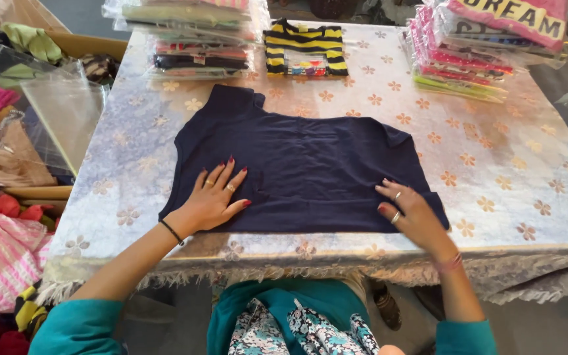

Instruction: The person folds several t-shirts on a table covered with a floral tablecloth. They handle a pink shirt, a yellow and black striped shirt, a navy blue shirt, a red shirt, and a grey shirt, folding each one neatly and stacking them.

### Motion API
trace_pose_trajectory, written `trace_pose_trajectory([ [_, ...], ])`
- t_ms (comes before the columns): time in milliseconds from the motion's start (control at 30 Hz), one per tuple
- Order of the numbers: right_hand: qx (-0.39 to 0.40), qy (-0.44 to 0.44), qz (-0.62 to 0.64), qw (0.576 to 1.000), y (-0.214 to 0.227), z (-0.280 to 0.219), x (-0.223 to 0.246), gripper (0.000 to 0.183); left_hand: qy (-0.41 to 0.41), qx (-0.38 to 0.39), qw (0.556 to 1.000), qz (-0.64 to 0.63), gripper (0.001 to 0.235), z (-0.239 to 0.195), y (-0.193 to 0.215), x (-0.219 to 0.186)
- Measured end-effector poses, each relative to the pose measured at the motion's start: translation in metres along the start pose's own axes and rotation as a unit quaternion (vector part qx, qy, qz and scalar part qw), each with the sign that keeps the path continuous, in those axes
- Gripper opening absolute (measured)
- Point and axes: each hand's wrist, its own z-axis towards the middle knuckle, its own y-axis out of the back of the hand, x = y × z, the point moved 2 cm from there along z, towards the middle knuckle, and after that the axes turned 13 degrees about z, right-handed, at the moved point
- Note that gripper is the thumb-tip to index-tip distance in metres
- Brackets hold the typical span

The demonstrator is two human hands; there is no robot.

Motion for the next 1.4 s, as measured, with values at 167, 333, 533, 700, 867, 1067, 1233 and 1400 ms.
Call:
trace_pose_trajectory([
  [167, -0.027, -0.222, 0.073, 0.972, 0.021, 0.07, -0.062, 0.056, 0.055, -0.021, 0.998, 0.033, 0.072, 0.055, 0.011, 0.031],
  [333, -0.073, -0.142, -0.106, 0.981, -0.007, 0.132, -0.166, 0.085, 0.219, -0.091, 0.971, -0.022, 0.068, 0.151, -0.064, 0.126],
  [533, -0.114, -0.225, -0.141, 0.957, -0.01, 0.148, -0.146, 0.032, 0.382, -0.084, 0.92, -0.041, 0.08, 0.215, -0.094, 0.162],
  [700, -0.216, -0.149, -0.16, 0.952, -0.011, 0.141, -0.186, 0.024, 0.4, 0.015, 0.914, -0.065, 0.056, 0.233, -0.107, 0.202],
  [867, -0.276, -0.186, -0.051, 0.942, 0.01, 0.14, -0.163, 0.019, 0.275, -0.043, 0.944, -0.177, 0.028, 0.225, -0.111, 0.23],
  [1067, -0.285, -0.188, 0.311, 0.887, 0.023, 0.11, -0.181, 0.023, 0.095, -0.162, 0.896, -0.402, 0.034, 0.125, 0.026, 0.119],
  [1233, -0.194, -0.143, 0.325, 0.915, 0.022, 0.057, -0.194, 0.02, -0.004, -0.147, 0.961, -0.234, 0.052, 0.028, 0.039, 0.06],
  [1400, -0.119, -0.323, 0.0, 0.939, 0.045, 0.06, -0.12, 0.02, -0.035, 0.077, 0.988, -0.128, 0.058, 0.005, 0.05, 0.036],
])
